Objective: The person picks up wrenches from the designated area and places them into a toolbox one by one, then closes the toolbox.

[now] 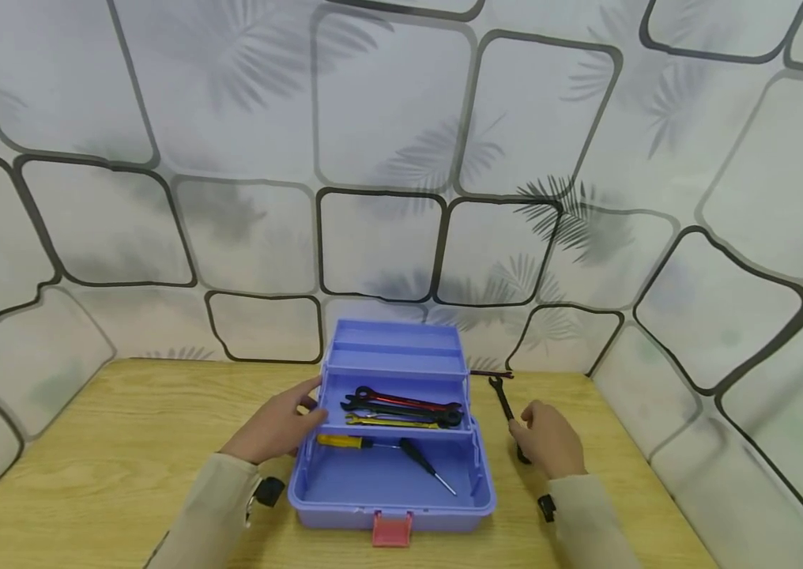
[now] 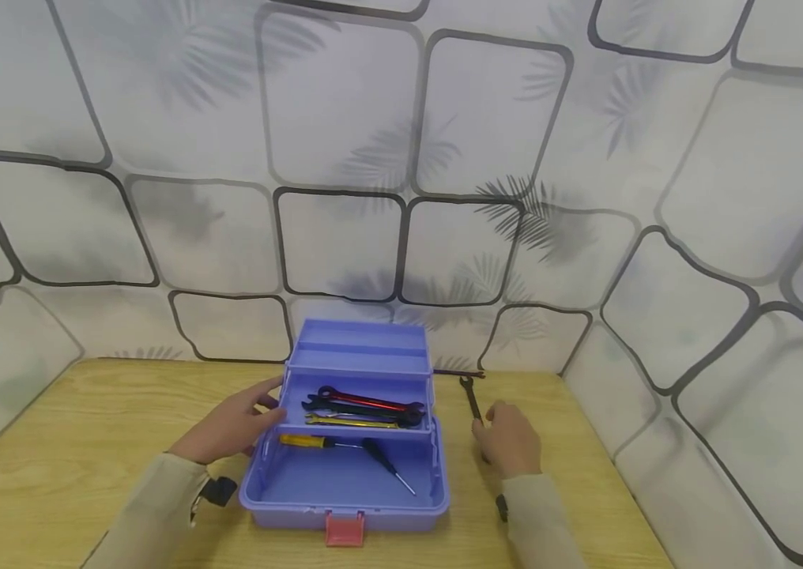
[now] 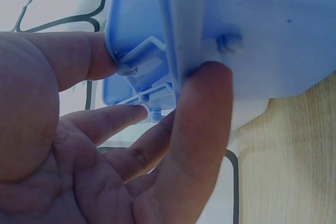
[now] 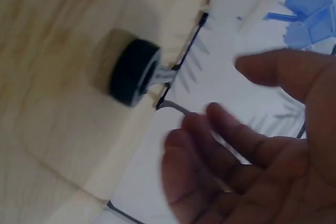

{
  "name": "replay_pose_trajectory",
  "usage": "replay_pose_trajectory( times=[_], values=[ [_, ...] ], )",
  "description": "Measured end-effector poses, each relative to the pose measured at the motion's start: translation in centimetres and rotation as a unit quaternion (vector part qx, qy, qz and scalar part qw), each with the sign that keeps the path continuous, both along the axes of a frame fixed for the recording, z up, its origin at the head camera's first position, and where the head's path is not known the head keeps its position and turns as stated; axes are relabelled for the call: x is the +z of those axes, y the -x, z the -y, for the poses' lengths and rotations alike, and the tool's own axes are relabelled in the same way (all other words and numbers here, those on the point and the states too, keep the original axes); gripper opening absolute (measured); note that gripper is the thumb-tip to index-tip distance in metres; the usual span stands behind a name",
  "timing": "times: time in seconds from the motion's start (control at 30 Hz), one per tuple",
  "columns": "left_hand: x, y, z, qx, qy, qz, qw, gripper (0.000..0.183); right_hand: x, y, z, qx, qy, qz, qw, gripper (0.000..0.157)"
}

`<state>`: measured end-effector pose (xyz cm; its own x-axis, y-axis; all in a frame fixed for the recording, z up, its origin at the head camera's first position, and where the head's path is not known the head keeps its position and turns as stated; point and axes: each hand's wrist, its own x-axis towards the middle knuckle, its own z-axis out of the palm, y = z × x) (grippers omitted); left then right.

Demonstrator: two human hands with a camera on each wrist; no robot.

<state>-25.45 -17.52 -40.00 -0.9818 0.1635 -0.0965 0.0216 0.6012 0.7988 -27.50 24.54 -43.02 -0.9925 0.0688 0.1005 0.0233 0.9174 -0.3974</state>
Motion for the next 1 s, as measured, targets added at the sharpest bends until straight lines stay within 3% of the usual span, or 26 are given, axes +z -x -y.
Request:
replay_pose_trajectory(
  times=[0.1, 0.23, 0.57, 1.0],
  values=[
    [0.0, 0.0, 0.0, -0.001, 0.0, 0.002, 1.0, 0.065, -0.7, -0.1, -0.4, -0.006, -0.024, 0.057, 0.998, 0.042],
    [0.0, 0.0, 0.0, 0.001, 0.001, 0.006, 1.0, 0.065, -1.1, -0.4, -0.7, -0.014, -0.023, 0.083, 0.996, 0.033],
    [-0.1, 0.1, 0.0, 0.001, 0.001, 0.001, 1.0, 0.064, -1.9, -0.2, -1.2, 0.001, -0.006, 0.068, 0.998, 0.048],
    [-0.2, 0.2, 0.0, 0.004, 0.0, 0.003, 1.0, 0.066, -1.4, -0.5, -0.8, 0.0, -0.042, 0.078, 0.996, 0.036]
  ],
)
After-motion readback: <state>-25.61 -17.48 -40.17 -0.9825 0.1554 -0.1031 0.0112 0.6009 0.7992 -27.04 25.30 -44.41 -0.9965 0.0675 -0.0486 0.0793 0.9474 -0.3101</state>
